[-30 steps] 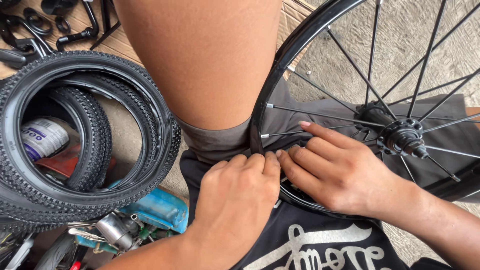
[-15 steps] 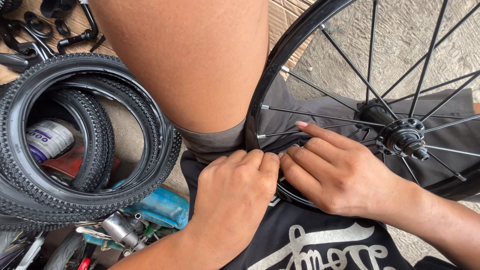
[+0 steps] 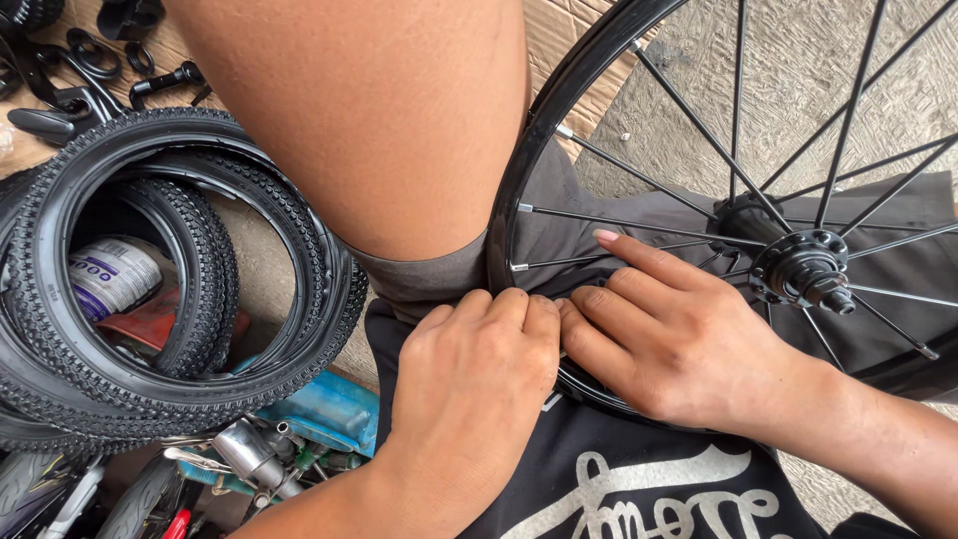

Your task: The person inserts bicycle spokes into the rim and hub of a wheel, then tightens the nipples by hand. The person works on the wheel while sitting on the floor, surrounded by bicycle tires and parts.

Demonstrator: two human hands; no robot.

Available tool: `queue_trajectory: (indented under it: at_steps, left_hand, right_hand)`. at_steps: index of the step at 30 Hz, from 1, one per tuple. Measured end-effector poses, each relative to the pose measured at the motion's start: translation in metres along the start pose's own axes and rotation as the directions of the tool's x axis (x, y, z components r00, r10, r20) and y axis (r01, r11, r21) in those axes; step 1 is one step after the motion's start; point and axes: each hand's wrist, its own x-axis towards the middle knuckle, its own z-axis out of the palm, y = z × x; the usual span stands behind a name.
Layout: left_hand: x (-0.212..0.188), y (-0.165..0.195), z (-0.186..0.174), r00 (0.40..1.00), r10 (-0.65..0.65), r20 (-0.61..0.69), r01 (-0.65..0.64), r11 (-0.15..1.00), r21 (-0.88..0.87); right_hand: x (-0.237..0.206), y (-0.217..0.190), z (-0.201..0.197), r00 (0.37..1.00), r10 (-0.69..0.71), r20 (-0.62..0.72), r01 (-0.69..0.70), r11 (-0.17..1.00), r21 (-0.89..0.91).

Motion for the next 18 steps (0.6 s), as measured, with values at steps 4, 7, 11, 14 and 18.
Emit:
queue_trajectory:
  at_steps: [4, 7, 11, 14, 18]
  left_hand:
    - [0.002, 0.006, 0.001, 1.000, -0.024, 0.014, 0.023, 0.998, 0.051]
    - [0.005, 0.011, 0.003, 0.999, -0.038, 0.019, 0.037, 0.998, 0.058]
    - [0.002, 0.012, 0.001, 0.999, -0.035, 0.003, 0.035, 0.998, 0.054]
    - [0.000, 0.010, -0.001, 0.999, -0.033, 0.016, 0.033, 0.999, 0.010]
    - [0.001, 0.008, -0.002, 0.999, -0.018, 0.029, 0.019, 0.999, -0.031]
  right_hand:
    - [-0.002, 0.000, 0.002, 1.000, 0.000, -0.016, 0.000, 1.000, 0.000]
    - [-0.004, 0.001, 0.001, 1.000, 0.000, -0.032, 0.000, 1.000, 0.001]
    - [-0.004, 0.001, 0.001, 0.999, 0.002, -0.036, -0.002, 1.000, -0.002]
    - [-0.005, 0.001, 0.000, 0.999, 0.007, -0.031, -0.007, 1.000, 0.013]
    - [-0.005, 0.002, -0.001, 0.999, 0.005, -0.034, -0.003, 0.999, 0.032]
